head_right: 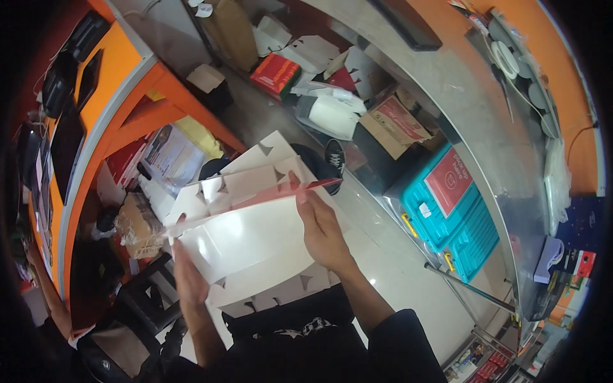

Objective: The person assembles cardboard takeout boxes by folding along the pre-scored lines and tucking the tabs into the corresponding slots by hand.

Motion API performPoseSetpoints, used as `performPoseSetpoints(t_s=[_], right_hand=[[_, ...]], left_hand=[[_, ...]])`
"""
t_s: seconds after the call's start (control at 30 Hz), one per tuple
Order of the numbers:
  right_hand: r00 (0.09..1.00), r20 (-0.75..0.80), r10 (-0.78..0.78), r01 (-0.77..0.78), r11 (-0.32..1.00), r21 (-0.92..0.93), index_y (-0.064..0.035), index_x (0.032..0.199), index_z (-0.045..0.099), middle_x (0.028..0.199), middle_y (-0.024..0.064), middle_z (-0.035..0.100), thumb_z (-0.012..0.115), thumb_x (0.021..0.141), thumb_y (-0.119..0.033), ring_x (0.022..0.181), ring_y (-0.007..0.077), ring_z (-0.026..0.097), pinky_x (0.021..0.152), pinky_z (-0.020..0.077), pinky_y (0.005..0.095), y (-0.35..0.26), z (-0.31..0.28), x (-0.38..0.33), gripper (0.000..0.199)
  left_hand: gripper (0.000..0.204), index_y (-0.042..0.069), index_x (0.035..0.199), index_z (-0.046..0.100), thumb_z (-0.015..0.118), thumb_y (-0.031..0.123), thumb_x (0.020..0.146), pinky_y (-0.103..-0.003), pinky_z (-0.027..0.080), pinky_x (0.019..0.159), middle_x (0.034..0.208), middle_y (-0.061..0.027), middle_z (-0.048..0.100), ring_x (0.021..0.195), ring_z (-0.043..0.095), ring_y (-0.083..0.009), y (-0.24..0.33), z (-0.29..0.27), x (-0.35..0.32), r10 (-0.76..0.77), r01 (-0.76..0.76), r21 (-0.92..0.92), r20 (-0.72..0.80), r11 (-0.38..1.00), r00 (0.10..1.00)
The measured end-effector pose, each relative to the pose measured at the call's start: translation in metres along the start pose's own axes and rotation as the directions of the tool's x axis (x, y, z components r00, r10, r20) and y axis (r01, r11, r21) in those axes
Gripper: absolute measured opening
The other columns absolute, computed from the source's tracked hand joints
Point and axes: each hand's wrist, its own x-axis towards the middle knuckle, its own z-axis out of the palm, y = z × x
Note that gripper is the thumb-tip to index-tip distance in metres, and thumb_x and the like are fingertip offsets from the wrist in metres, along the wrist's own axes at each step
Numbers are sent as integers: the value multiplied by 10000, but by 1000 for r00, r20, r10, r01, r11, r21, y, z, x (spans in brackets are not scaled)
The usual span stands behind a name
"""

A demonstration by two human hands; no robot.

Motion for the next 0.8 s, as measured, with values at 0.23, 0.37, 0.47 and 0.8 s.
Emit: performPoseSetpoints(t_s=[0.23,0.37,0.47,0.8], right_hand=[[989,116,93,-89,995,-37,19,1501,300,1580,116,307,302,1084,-282,1480,232,221,1199,158,332,0,6,-5,514],[988,105,110,-105,993,-53,35,1497,294,1563,157,327,267,1085,-338,1468,254,259,1191,179,332,6,14,-8,557],[983,102,155,-146,985,-96,39,1495,295,1549,183,341,273,1082,-359,1457,259,284,1184,196,326,12,16,-4,574],[922,357,149,-140,989,-50,63,1413,432,1447,197,485,340,1073,-370,1371,263,436,1140,297,312,14,30,30,558]], left_hand=[[490,33,1471,341,506,75,1011,-318,500,954,1259,-151,595,1122,598,-190,1,-1,2,-105,124,114,-157,986,982],[452,21,1433,377,518,65,1005,-302,517,918,1247,-131,596,1106,610,-178,5,-15,-2,-218,236,147,-129,960,967],[442,22,1419,387,523,54,999,-305,528,911,1262,-135,591,1100,617,-184,3,-15,-6,-141,163,229,-110,960,984],[585,12,1383,444,679,274,916,-488,414,1068,1380,-150,516,1239,535,-327,4,-96,-25,150,-96,-232,229,968,962]])
